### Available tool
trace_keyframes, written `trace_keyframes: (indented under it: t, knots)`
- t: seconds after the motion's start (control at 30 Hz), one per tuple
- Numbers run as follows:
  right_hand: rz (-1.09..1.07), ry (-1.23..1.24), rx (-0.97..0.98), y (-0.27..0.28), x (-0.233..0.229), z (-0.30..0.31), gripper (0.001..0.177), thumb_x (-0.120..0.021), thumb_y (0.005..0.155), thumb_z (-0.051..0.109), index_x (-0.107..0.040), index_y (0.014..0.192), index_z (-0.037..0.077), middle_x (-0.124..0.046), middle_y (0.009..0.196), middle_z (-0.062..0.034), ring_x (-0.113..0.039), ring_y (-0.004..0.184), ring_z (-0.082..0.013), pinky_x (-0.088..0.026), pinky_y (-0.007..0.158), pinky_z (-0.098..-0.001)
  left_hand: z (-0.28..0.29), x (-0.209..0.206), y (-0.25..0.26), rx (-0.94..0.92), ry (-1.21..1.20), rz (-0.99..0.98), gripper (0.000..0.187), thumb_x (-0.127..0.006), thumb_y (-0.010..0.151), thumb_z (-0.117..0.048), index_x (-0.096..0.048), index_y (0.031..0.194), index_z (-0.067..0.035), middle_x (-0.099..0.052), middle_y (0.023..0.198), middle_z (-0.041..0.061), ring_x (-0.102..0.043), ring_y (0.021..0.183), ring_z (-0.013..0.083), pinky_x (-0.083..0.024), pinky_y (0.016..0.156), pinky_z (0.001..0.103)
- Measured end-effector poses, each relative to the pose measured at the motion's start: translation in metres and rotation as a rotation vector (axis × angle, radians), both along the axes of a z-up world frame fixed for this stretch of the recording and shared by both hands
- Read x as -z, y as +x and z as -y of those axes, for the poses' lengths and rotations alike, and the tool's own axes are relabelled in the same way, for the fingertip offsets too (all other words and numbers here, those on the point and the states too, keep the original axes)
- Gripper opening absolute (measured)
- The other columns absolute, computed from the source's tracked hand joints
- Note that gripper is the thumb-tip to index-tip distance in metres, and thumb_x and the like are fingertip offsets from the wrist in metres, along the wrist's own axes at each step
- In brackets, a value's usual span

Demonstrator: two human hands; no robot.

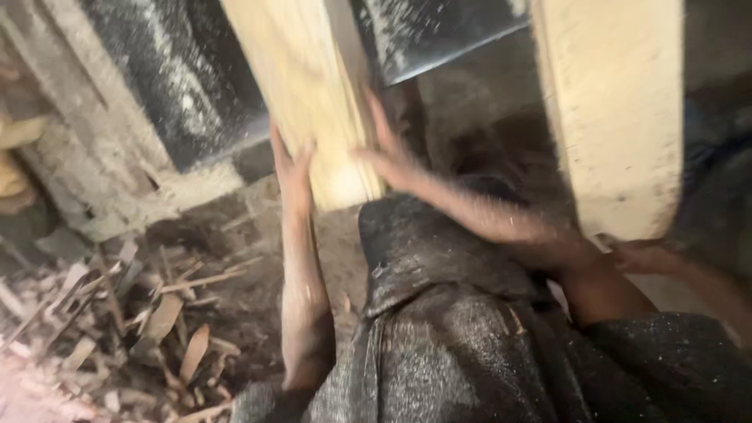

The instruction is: The person operates a planer machine in a workshop, feeding wood logs and planks through the machine while brushing away sawdust from the metal surface by hand.

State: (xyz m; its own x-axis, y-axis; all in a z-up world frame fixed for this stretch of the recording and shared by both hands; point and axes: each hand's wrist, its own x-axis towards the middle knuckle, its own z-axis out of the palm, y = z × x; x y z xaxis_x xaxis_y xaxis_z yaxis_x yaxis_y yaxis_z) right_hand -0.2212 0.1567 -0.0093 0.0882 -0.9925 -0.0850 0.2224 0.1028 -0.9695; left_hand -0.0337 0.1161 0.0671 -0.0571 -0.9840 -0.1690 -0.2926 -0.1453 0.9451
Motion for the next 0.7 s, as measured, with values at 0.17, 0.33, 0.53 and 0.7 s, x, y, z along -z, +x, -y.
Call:
trace_keyframes:
  t: [0.17,0.33,0.53,0.7]
  knots:
    - [0.220,0.041,-0.255,-0.099,0.002,-0.047,0.104,-0.077,0.088,0.031,-0.014,0.168,0.005,-0.019,0.176,-0.0202,-0.014,0.164,-0.0332,-0.013,0.135,-0.0463,-0.104,-0.021,-0.054,-0.130,-0.411,0.055,0.090,-0.072,0.094,-0.052,-0.031,0.163,-0.010,-0.036,0.166,0.017,-0.036,0.155,0.0323,-0.028,0.130,0.049]
    - [0.219,0.567,-0.100,-0.194,0.023,-0.028,0.079,-0.071,0.089,0.036,-0.046,0.153,-0.003,-0.060,0.144,-0.0200,-0.059,0.128,-0.0270,-0.045,0.111,-0.0392,-0.101,-0.005,-0.059,0.410,-0.886,0.578,0.097,-0.072,0.085,-0.075,-0.039,0.161,-0.025,-0.019,0.168,0.019,-0.022,0.155,0.0356,-0.006,0.122,0.068]
    - [-0.488,0.493,0.054,-0.176,-0.033,-0.028,0.076,-0.069,0.094,0.045,-0.048,0.148,-0.005,-0.060,0.142,-0.0221,-0.059,0.127,-0.0274,-0.049,0.105,-0.0376,-0.076,0.012,-0.046,0.400,-0.967,0.725,0.086,-0.071,0.095,-0.074,-0.038,0.162,-0.033,-0.017,0.176,0.008,-0.016,0.163,0.0350,-0.005,0.129,0.073]
    - [-1.206,0.251,0.030,-0.129,-0.078,-0.031,0.112,-0.090,0.076,0.051,-0.033,0.158,0.001,-0.024,0.164,-0.0281,-0.032,0.152,-0.0480,-0.030,0.124,-0.0610,-0.001,-0.002,-0.025,0.327,-0.938,0.648,0.088,-0.069,0.095,-0.079,-0.036,0.162,-0.032,-0.023,0.174,0.001,-0.020,0.161,0.0321,-0.010,0.126,0.072]
